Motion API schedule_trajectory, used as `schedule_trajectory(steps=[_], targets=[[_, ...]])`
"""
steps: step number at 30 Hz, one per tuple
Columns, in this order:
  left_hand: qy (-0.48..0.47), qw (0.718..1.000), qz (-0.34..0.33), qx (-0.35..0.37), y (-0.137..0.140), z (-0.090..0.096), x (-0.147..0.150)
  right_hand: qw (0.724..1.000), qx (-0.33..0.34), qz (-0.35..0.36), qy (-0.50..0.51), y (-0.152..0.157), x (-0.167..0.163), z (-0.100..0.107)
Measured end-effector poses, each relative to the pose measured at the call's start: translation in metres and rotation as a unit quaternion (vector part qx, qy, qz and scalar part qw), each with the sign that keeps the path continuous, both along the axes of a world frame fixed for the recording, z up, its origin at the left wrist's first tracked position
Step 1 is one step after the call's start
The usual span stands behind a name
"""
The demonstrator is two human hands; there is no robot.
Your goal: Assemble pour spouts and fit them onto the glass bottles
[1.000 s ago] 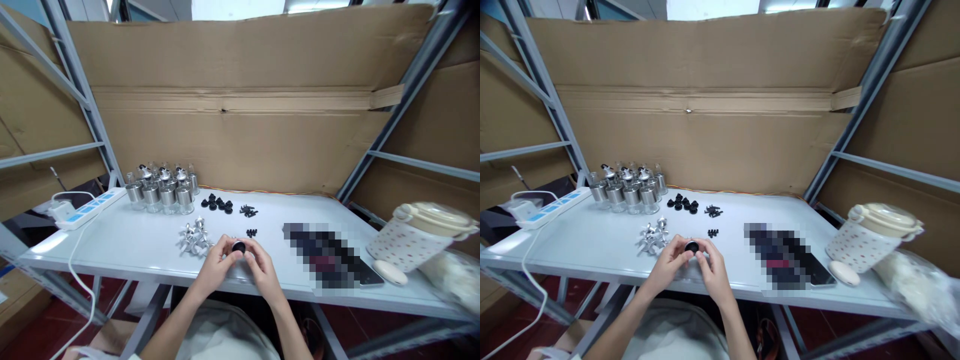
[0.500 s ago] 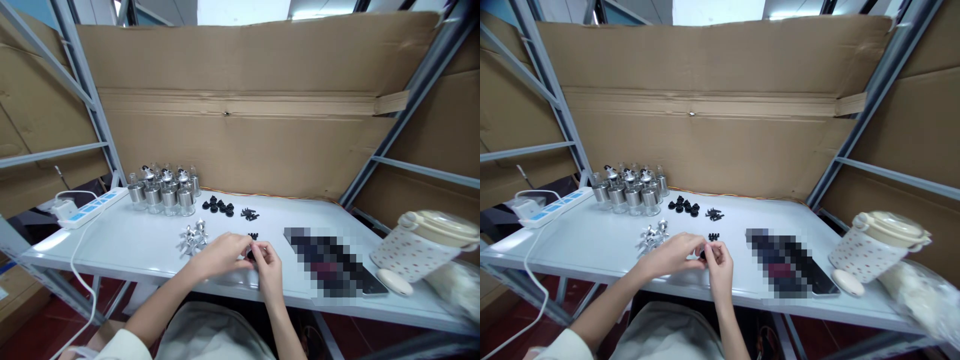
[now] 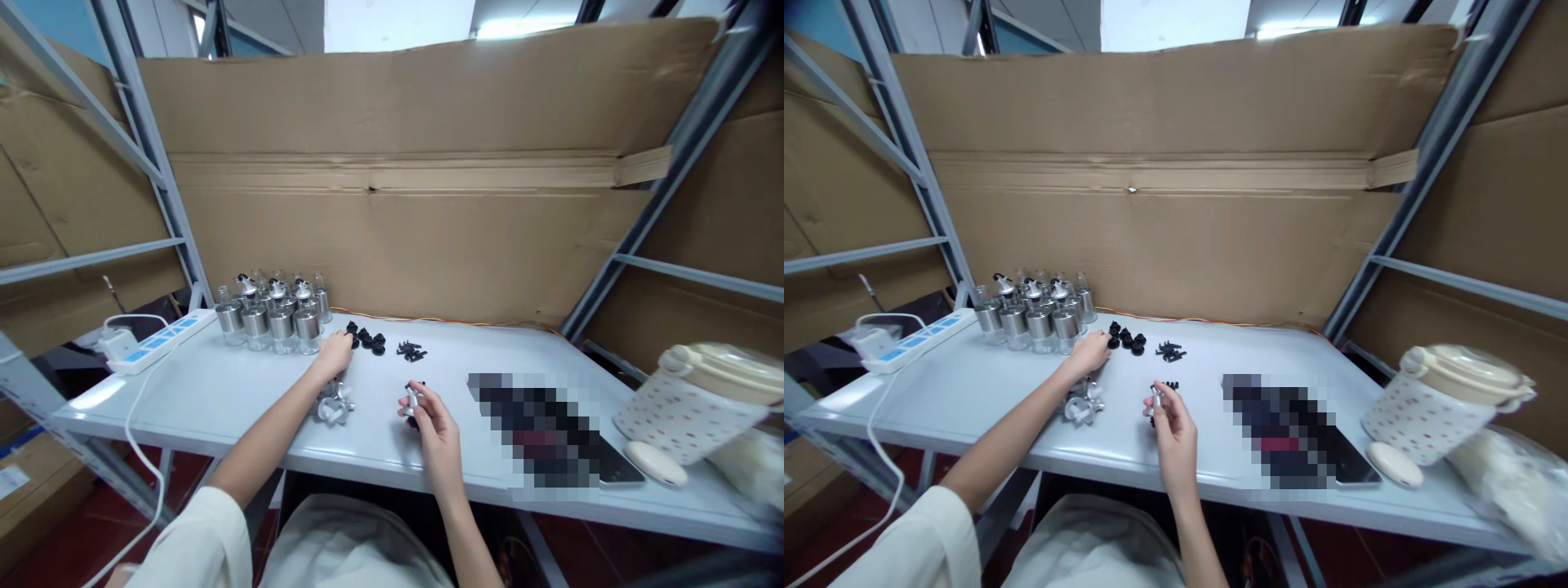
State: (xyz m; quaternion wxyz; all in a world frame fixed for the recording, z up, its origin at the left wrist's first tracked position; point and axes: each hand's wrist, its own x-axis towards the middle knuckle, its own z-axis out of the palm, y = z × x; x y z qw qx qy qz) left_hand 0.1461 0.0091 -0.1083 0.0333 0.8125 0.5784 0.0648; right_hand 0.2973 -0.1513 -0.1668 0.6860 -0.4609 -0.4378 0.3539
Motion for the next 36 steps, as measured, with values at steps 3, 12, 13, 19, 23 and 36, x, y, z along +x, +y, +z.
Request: schedule_trajectory(steps=[3,12,13,19,23,36], targets=[[0.020,1.000,0.009,-0.003,0.004,-0.004,-0.001,1.000,0.000,0.006,0.002,0.000,0.000,0.000],[0.037,0.999,0.008,0.024,0.003,-0.002,0.005,1.000,0.001,-0.002,-0.001,-0.001,-0.002,0.002],[0.038,0.999,0.005,0.028,0.003,-0.001,0.006,1.000,0.000,-0.002,-0.002,-0.001,-0.002,0.002],[0.062,0.997,-0.036,0.015,0.006,-0.005,0.008,1.000,0.006,-0.003,-0.003,-0.001,-0.002,0.001],[0.073,0.996,-0.043,0.018,0.008,-0.005,0.007,1.000,0.006,0.000,-0.006,-0.001,-0.001,0.001],[0.086,0.971,-0.209,0.071,0.008,0.015,0.086,1.000,0.002,0.003,-0.004,-0.002,-0.003,0.004]])
